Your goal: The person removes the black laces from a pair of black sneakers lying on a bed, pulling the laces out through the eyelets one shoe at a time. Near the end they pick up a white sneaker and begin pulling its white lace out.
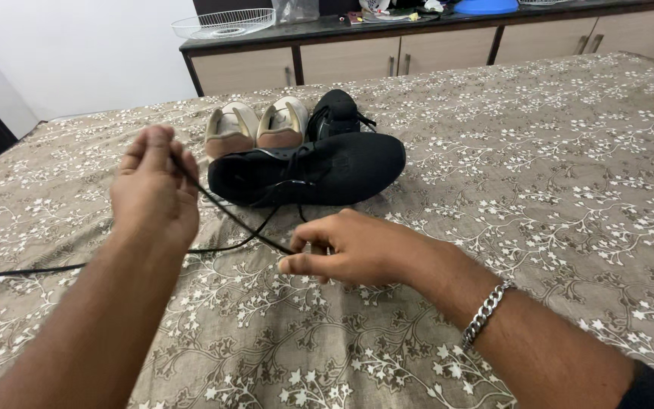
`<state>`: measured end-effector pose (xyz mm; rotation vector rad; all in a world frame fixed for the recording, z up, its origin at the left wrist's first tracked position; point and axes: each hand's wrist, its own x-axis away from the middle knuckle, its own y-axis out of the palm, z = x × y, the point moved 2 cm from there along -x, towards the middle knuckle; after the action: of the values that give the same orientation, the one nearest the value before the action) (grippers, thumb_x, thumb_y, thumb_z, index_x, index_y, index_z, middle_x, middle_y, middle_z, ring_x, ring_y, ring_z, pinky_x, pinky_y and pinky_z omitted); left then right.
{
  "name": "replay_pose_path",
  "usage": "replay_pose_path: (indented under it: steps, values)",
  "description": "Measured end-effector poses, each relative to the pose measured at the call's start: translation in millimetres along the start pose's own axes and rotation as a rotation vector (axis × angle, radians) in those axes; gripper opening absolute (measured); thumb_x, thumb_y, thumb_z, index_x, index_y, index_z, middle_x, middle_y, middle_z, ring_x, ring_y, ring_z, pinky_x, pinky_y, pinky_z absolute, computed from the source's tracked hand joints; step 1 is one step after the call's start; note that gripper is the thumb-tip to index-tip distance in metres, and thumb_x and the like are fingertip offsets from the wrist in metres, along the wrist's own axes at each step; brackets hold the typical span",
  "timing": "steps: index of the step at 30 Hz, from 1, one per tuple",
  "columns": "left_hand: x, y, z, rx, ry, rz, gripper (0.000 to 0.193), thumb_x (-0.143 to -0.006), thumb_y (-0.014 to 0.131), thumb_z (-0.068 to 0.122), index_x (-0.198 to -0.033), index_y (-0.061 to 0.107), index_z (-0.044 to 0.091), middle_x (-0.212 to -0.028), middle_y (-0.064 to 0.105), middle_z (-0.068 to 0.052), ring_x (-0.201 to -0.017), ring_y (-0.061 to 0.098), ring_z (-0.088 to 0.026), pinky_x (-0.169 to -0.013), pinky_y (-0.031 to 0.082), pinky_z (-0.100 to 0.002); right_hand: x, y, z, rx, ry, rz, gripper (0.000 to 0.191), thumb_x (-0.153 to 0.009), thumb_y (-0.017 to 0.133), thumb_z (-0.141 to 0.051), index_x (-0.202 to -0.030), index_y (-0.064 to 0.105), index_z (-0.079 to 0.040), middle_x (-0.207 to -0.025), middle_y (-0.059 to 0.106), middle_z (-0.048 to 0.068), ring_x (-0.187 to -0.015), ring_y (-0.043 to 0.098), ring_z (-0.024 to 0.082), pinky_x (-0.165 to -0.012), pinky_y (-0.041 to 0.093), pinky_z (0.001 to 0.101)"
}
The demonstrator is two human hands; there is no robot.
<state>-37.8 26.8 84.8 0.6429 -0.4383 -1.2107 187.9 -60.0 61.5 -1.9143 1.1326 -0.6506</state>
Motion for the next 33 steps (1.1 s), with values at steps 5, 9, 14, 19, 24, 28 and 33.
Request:
replay_pose_path:
  steps: [5,9,14,19,24,28,33]
  values:
    - [-19.1,-17.4,34.6,0.103,0.0,0.231,0.02,-0.096,0.067,0.03,-0.105,0.069,0.013,-0.094,0.071,0.002,-0.068,0.052,-0.004,-0.063,0.05,-0.015,12.1,-13.2,20.7,0.02,0.203,-0.076,0.064,-0.09,0.043,-0.07,-0.109,0.079,-0.02,-0.079,0.076,0.006,-0.076,0.075,0.015,-0.069,0.058,0.0425]
    - [-20.6,-17.7,39.9,-0.088,0.084,0.147,0.012,-0.097,0.067,0.029,-0.103,0.064,0.019,-0.093,0.068,0.006,-0.065,0.049,-0.005,-0.059,0.043,-0.019,14.9,-27.6,26.4,-0.001,0.301,0.046,0.066,-0.095,0.035,-0.067,-0.106,0.08,-0.019,-0.078,0.076,0.006,-0.07,0.072,0.022,-0.07,0.059,0.04]
    - [-6.1,6.1,3.2,-0.503,0.198,-0.186,0.018,-0.101,0.066,0.023,-0.111,0.069,0.008,-0.1,0.068,0.001,-0.081,0.06,-0.005,-0.074,0.055,-0.022,1.4,-44.6,22.6,0.03,0.038,0.403,0.038,-0.09,0.064,-0.045,-0.108,0.077,-0.013,-0.093,0.08,0.002,-0.083,0.076,0.014,-0.076,0.059,0.0345]
    - [9.9,26.9,-28.9,-0.8,0.293,-0.327,0.014,-0.102,0.055,0.022,-0.108,0.062,0.012,-0.099,0.07,0.001,-0.074,0.058,-0.009,-0.067,0.052,-0.028,-14.8,-48.9,23.5,-0.01,-0.047,0.493,0.032,-0.093,0.066,-0.035,-0.111,0.074,-0.009,-0.095,0.079,0.006,-0.087,0.076,0.016,-0.078,0.058,0.0332]
    - [29.7,30.4,-38.7,-1.21,0.439,-0.347,0.025,-0.101,0.059,0.029,-0.106,0.066,0.005,-0.089,0.072,-0.014,-0.078,0.068,-0.022,-0.071,0.051,-0.037,-21.2,-53.1,22.2,0.032,-0.003,0.541,0.03,-0.093,0.067,-0.032,-0.109,0.073,-0.008,-0.092,0.079,0.009,-0.083,0.076,0.019,-0.076,0.057,0.0348]
    - [51.3,11.6,-43.9,-1.564,0.441,-0.361,0.033,-0.094,0.069,0.041,-0.098,0.072,0.008,-0.089,0.077,-0.014,-0.081,0.074,-0.029,-0.073,0.055,-0.041,-19.1,-51.5,27.6,-0.01,0.029,0.579,0.028,-0.094,0.066,-0.031,-0.108,0.073,-0.008,-0.093,0.079,0.009,-0.084,0.076,0.018,-0.077,0.057,0.0344]
    - [67.7,-13.3,-50.0,-1.542,0.65,-0.309,0.03,-0.087,0.075,0.042,-0.096,0.076,0.012,-0.097,0.075,-0.007,-0.086,0.072,-0.028,-0.069,0.055,-0.044,-16.8,-43.0,44.4,-0.046,0.085,0.604,0.025,-0.093,0.067,-0.027,-0.108,0.073,-0.008,-0.098,0.079,0.007,-0.09,0.076,0.018,-0.08,0.058,0.0345]
